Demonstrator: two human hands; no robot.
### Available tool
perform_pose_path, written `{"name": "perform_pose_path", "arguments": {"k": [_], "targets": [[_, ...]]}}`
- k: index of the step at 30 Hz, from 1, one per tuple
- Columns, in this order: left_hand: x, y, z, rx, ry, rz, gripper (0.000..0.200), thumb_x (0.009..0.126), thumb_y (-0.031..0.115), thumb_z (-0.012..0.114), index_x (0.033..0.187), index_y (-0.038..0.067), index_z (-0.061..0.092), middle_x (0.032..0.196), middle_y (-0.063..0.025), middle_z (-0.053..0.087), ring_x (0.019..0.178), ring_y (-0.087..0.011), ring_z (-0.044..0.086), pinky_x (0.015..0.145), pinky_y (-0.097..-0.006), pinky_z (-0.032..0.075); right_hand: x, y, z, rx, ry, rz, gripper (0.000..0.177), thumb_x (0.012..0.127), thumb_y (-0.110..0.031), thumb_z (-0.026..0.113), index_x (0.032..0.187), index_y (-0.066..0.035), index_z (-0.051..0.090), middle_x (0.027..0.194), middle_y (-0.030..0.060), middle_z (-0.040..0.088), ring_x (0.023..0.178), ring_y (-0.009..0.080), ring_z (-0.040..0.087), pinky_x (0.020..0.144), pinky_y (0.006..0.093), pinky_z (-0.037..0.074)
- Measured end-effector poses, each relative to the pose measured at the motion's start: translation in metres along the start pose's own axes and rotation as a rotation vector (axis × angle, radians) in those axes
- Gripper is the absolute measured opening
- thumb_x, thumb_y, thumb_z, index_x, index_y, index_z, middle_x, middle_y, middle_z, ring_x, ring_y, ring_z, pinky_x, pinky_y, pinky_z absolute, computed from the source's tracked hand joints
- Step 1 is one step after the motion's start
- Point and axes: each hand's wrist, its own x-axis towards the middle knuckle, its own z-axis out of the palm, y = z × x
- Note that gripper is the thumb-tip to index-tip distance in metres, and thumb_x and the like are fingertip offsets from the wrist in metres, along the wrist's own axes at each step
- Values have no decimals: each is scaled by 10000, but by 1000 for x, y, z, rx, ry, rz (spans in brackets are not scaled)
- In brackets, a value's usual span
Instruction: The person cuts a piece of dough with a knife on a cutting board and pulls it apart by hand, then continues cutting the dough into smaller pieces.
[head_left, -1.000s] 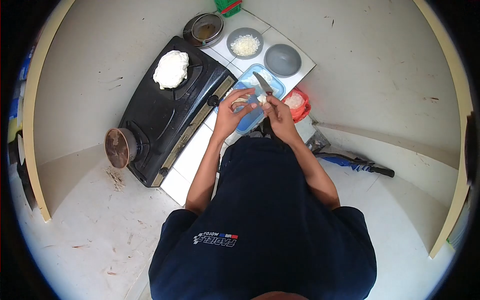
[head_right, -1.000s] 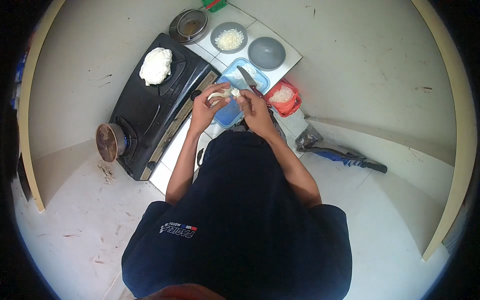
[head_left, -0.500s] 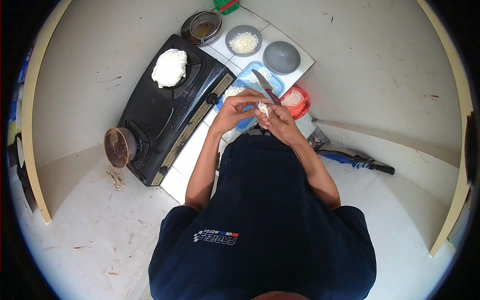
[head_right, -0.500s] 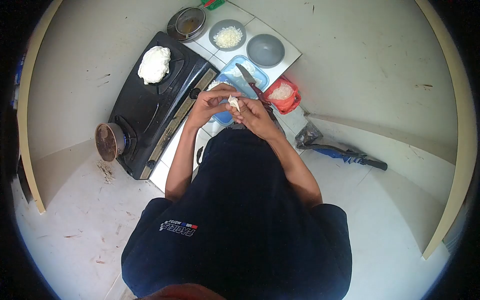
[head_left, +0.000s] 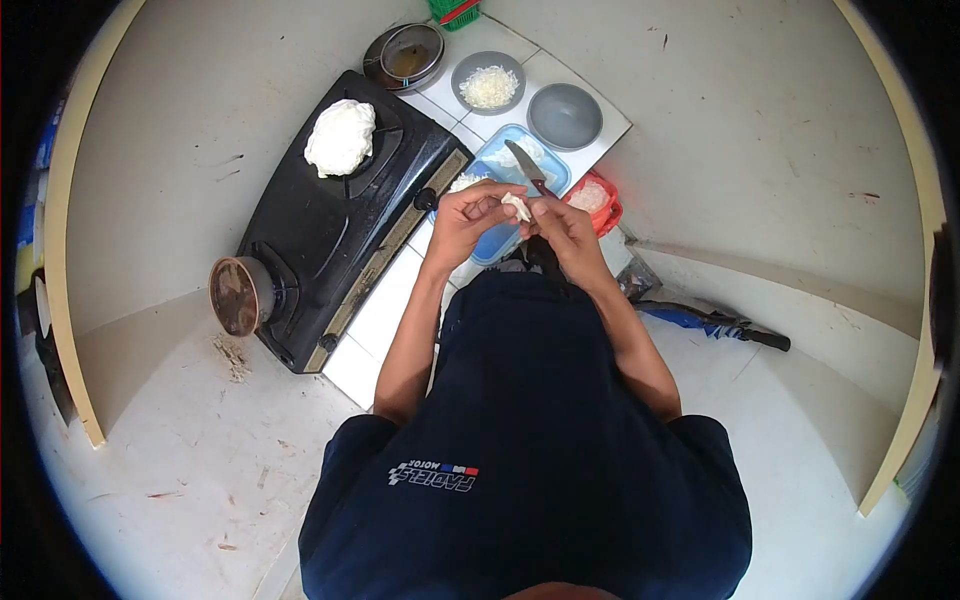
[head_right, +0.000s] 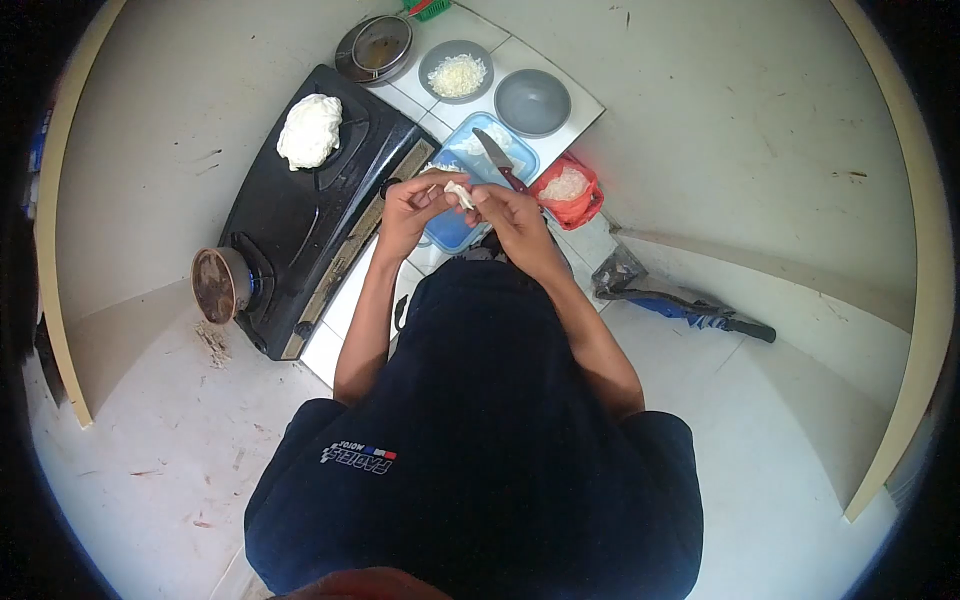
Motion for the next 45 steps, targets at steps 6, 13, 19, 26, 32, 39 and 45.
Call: {"name": "perform_pose_path", "arguments": {"k": [6, 13, 19, 26, 32, 39, 45], "targets": [[-4, -3, 6, -49, 64, 9, 410, 927, -87, 685, 1334, -55, 651, 1141, -112, 727, 943, -145, 694, 876, -278, 549, 2, 4, 2, 41, 45, -21, 295, 1058, -237, 644, 1128, 37, 729, 916, 69, 729, 805, 103, 647, 745, 264, 522], [-5, -7, -2, -130, -26, -13, 489, 891, -85, 729, 1368, -55, 625, 1196, -129, 729, 1032, -154, 688, 912, -302, 553, 2, 4, -4, 177, -3, 40, 284, 1056, -228, 645, 1102, 36, 739, 913, 67, 732, 787, 97, 633, 729, 262, 510], [-3, -32, -2, -128, 8, 122, 405, 850, -65, 771, 1248, -44, 703, 1222, -161, 725, 1062, -191, 689, 957, -343, 540, 1, 2, -1, 342, -12, 121, 289, 1052, -228, 654, 1091, 43, 746, 885, 75, 730, 770, 96, 631, 718, 258, 512], [-4, -23, -6, 26, -1, 55, 246, 870, -78, 761, 1111, -30, 743, 1148, -125, 736, 1057, -189, 687, 959, -352, 531, 3, 15, -5, 150, -33, 155, 278, 1050, -221, 654, 1045, 39, 750, 848, 86, 722, 724, 111, 634, 680, 266, 515], [-7, -45, -6, 224, 113, -87, 182, 911, 5, 770, 1087, -27, 737, 1045, -76, 761, 964, -136, 707, 895, -308, 554, 16, 41, -28, 119, -55, 335, 294, 1014, -264, 702, 1044, 22, 765, 887, 78, 745, 773, 101, 651, 722, 264, 524], [-27, -106, -39, 512, 193, -282, 200, 914, 110, 799, 1045, -25, 729, 940, -117, 769, 885, -176, 740, 765, -330, 572, 28, 140, -81, -468, 188, 160, 384, 932, -288, 781, 1094, 52, 707, 944, 118, 745, 825, 185, 683, 782, 339, 546], [-39, -153, -65, 961, 226, -274, 294, 841, 201, 858, 969, -23, 717, 885, -178, 731, 808, -275, 726, 738, -389, 569, 30, 172, -85, -1007, 211, 38, 454, 837, -225, 837, 1121, 3, 566, 1081, 194, 573, 1007, 361, 611, 874, 457, 525]]}}
